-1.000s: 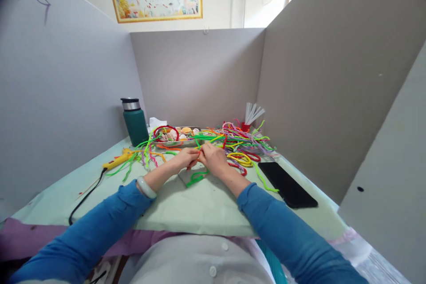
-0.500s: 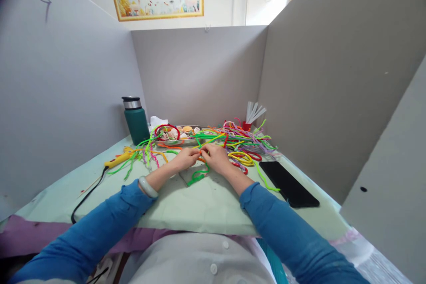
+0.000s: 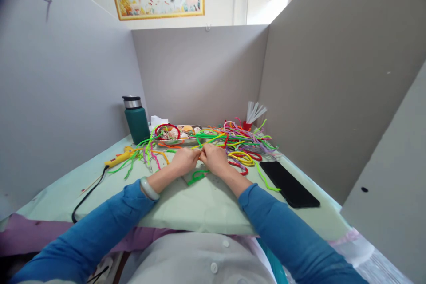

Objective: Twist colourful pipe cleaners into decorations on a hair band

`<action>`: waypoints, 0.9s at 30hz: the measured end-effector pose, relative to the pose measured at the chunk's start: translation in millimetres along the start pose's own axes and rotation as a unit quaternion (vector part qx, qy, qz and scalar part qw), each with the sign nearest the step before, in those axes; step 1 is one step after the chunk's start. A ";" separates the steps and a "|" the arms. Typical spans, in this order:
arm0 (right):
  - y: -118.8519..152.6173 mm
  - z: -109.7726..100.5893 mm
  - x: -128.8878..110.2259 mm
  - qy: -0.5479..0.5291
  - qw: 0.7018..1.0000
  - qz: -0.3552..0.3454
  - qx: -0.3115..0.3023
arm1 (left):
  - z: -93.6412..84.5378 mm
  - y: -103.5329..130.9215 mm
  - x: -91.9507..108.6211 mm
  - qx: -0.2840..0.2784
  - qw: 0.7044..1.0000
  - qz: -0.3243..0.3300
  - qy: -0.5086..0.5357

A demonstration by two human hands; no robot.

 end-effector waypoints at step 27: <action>-1.4 -8.8 14.7 -0.213 0.972 -0.067 0.078 | 10.3 -13.2 -9.6 -0.025 0.910 0.033 0.412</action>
Point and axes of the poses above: each hand's wrist, its own y-axis away from the middle knuckle, its own z-axis out of the palm, x = y × z, the point moved 8 cm from there along -y, towards the middle knuckle, and after that the axes turned 15 degrees about -x, right-handed, at the moved point
